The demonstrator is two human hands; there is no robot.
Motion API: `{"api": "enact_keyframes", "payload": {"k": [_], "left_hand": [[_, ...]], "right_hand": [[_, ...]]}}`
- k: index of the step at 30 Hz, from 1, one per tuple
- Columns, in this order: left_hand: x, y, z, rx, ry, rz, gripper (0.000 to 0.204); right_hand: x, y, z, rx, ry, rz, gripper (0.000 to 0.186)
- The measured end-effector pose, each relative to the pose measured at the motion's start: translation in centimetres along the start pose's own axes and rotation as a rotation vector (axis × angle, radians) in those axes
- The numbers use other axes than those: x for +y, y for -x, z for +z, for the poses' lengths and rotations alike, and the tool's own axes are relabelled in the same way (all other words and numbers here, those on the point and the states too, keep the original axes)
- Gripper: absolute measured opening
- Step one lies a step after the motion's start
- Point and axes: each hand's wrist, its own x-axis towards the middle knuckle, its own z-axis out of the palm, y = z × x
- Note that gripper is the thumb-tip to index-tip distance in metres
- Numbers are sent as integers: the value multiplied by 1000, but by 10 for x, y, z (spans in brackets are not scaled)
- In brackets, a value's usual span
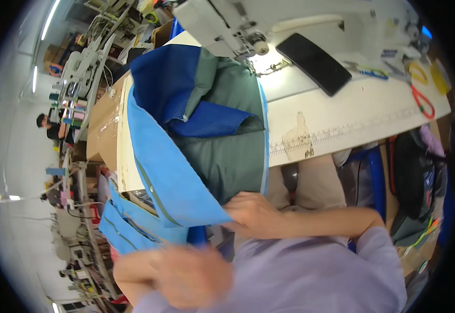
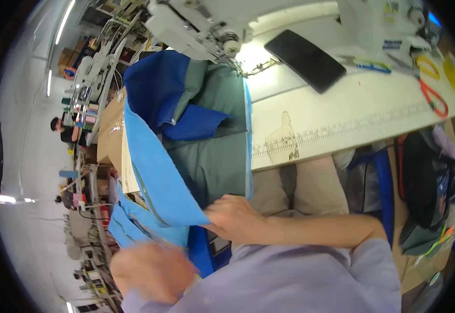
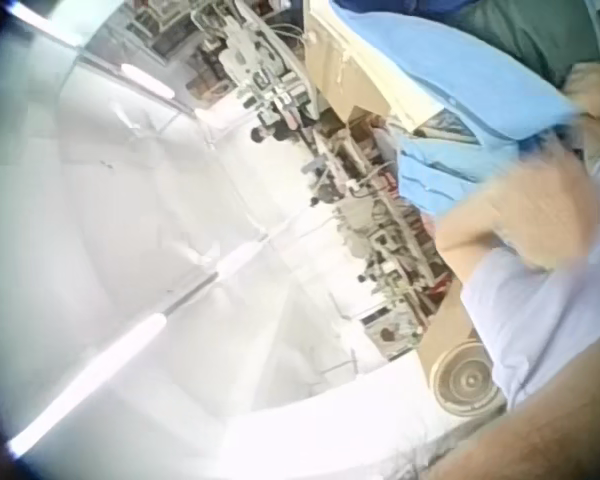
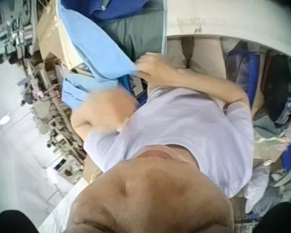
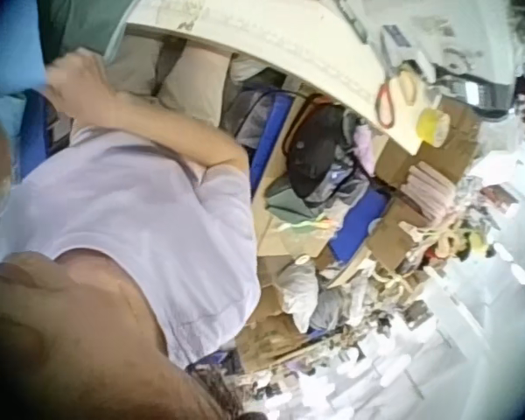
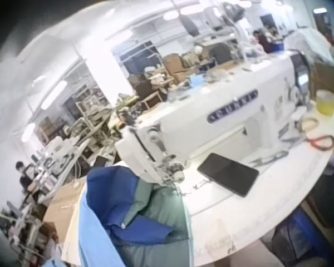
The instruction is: The person sews a blue and green fabric bag using an industrial sewing machine. They guide the bag under the needle, aligning the edges of the blue mesh and green fabric, and sew along the seams. The person repeatedly adjusts the bag's position to stitch different sections.
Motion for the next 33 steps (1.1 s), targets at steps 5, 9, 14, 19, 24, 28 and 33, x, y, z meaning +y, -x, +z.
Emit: {"api": "enact_keyframes", "payload": {"k": [5, 9, 14, 19, 24, 28, 33], "left_hand": [[1, 37, 47, -98, 34, -234, 29], [-24, 36, 50, -22, 286, -416, 29], [-54, 43, 40, 78, 685, -700, 29], [-93, 50, 36, 129, 945, -877, 30], [-144, 92, 47, 211, 1073, -1097, 30], [-216, 158, 21, 533, 1070, -1270, 31], [-176, 84, -36, 1315, 237, -718, 40]], "right_hand": [[-67, -46, -24, 18, 160, -366, 21], [-76, -17, -38, 249, 268, -395, 24], [-53, 37, -29, 95, 424, -335, 30], [-58, 36, -33, 120, 622, -339, 25], [-48, 53, -12, 164, 631, -243, 20], [-31, 57, -7, 117, 558, -250, 17], [6, 68, 1, 144, 560, -235, 16]]}}
